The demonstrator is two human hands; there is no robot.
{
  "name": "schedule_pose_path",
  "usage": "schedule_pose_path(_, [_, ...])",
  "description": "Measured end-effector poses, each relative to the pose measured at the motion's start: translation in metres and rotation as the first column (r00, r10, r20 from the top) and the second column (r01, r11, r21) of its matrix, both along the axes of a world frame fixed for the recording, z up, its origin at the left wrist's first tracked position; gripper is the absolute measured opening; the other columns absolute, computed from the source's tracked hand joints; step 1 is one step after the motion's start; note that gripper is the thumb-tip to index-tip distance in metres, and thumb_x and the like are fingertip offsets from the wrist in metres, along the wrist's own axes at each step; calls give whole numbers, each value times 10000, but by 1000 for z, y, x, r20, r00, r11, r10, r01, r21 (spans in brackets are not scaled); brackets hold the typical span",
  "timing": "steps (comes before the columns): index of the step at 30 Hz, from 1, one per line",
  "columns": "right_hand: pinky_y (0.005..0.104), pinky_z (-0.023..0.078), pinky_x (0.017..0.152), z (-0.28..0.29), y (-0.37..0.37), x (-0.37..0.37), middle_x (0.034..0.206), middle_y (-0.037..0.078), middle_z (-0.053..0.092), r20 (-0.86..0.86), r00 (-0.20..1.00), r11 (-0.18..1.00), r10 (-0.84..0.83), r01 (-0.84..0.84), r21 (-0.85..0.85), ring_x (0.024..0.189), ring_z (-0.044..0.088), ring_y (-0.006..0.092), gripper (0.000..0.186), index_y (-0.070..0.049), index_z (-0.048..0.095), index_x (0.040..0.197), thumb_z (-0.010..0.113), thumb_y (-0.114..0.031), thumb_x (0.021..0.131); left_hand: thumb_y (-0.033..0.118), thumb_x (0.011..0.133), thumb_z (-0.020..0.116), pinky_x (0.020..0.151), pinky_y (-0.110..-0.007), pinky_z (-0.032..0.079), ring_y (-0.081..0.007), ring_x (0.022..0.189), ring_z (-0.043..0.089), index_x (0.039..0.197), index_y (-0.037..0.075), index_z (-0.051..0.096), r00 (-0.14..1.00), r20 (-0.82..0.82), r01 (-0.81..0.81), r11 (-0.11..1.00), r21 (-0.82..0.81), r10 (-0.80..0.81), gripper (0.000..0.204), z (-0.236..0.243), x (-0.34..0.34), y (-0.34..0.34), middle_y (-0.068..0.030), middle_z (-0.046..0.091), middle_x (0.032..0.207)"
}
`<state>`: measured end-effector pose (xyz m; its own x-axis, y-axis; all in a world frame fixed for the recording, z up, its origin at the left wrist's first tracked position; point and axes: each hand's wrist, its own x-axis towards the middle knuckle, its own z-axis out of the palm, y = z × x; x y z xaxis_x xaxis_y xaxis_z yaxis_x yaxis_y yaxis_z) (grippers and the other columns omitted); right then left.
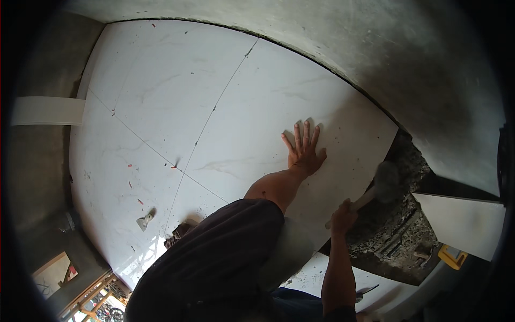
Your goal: The person positions a tile onto a bed of mortar and taps it repeatedly with a rubber mallet. They then wipe the tile with a cloth and use a scraper to clear mortar from the seams between tiles.
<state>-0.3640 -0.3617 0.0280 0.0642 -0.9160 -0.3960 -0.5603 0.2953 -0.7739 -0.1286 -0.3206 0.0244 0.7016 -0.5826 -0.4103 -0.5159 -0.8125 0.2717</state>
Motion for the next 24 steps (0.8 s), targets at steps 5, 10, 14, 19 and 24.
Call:
schedule_pose_path(5, [390, 462, 611, 36, -1, 26, 685, 228, 624, 2, 998, 987, 70, -70, 147, 636, 634, 266, 368, 107, 594, 751, 547, -232, 885, 560, 930, 359, 1089, -689, -55, -344, 1464, -93, 1539, 218, 54, 999, -34, -10, 1000, -20, 9, 762, -5, 7, 1, -96, -35, 1603])
schedule_pose_path(10, [422, 470, 586, -15, 1, -2, 692, 255, 631, -317, 866, 918, 386, -394, 42, 654, 640, 381, 369, 75, 602, 703, 511, -233, 885, 566, 916, 385, 1100, -677, -30, -347, 1465, -72, 1537, 198, 91, 1000, 3, 22, 997, -69, -22, 778, -4, 17, -8, -102, -21, 1601])
schedule_pose_path(14, [442, 443, 563, -45, 7, -43, 656, 223, 625, -323, 825, 871, 464, -491, -3, 615, 619, 375, 352, 48, 600, 680, 503, -224, 881, 596, 897, 403, 1110, -653, -38, -332, 1470, -52, 1535, 190, 116, 991, 57, 126, 983, -133, -119, 809, -21, 53, 5, -128, 6, 1598])
schedule_pose_path(19, [404, 408, 508, -3, 25, -20, 602, 94, 562, -193, 946, 957, 261, -226, 183, 517, 542, 213, 292, 11, 589, 690, 559, -214, 873, 643, 885, 362, 1112, -641, -43, -323, 1472, -42, 1532, 99, 91, 854, 329, -370, 915, -164, 404, 887, -43, 225, 6, -150, 19, 1597])
schedule_pose_path(24, [359, 369, 424, 6, 49, -25, 604, 18, 510, -152, 983, 926, 99, -35, 375, 447, 483, 154, 270, -11, 562, 699, 589, -220, 868, 630, 902, 267, 1110, -643, -29, -387, 1459, -59, 1501, -42, 48, 607, 296, -730, 665, -159, 738, 927, -42, 317, -28, -207, 1, 1584])
